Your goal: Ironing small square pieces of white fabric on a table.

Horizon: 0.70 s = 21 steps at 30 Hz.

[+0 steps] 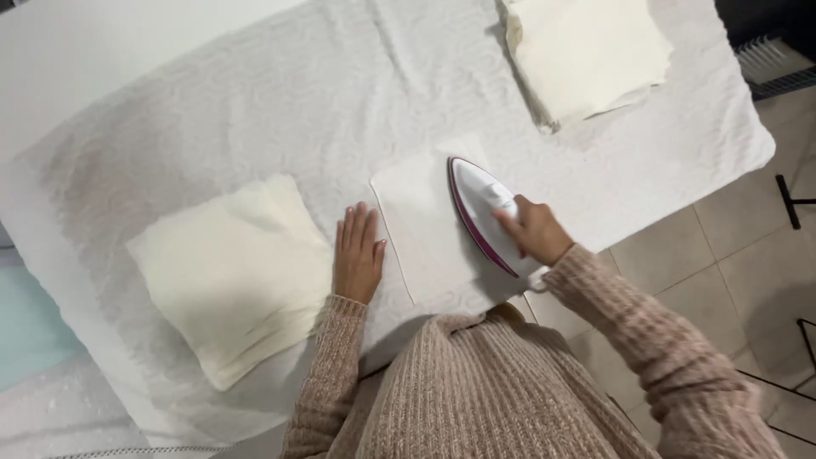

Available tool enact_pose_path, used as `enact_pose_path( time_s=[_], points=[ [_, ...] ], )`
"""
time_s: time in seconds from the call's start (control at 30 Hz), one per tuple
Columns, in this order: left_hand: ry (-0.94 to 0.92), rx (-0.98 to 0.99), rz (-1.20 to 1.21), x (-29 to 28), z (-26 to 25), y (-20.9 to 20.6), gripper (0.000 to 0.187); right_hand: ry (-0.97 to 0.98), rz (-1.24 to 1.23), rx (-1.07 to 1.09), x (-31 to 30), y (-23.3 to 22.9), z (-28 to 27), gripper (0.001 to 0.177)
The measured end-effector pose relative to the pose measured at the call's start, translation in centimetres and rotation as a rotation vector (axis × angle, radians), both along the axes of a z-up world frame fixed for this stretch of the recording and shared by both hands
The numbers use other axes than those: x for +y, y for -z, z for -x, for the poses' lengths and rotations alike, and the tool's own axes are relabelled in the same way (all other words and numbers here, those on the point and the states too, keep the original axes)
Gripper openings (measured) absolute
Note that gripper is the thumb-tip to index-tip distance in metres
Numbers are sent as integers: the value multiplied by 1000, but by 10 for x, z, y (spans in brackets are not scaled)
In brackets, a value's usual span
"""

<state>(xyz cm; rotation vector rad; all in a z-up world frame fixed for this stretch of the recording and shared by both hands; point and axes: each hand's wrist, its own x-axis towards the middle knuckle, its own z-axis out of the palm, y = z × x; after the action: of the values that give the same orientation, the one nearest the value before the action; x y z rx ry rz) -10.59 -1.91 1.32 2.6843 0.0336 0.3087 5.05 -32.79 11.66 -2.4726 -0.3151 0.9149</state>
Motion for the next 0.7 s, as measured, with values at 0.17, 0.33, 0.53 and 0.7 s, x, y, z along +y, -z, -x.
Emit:
enact_pose_path(
  time_s=[0.17, 0.33, 0.53, 0.7],
  points=[
    [-76, -146, 331, 12, 4, -8, 55, 67, -11, -98, 64, -20, -16, 57],
    [-147, -145, 652, 14, 6, -25, 60, 69, -100, -95, 131, 0, 17, 66],
    [-107, -131, 695, 11, 6, -30, 59, 69, -201, -42, 157, 17, 29, 53],
    [-93, -94, 665, 13, 6, -35, 64, 26, -133, -56, 141, 37, 45, 57]
  ],
)
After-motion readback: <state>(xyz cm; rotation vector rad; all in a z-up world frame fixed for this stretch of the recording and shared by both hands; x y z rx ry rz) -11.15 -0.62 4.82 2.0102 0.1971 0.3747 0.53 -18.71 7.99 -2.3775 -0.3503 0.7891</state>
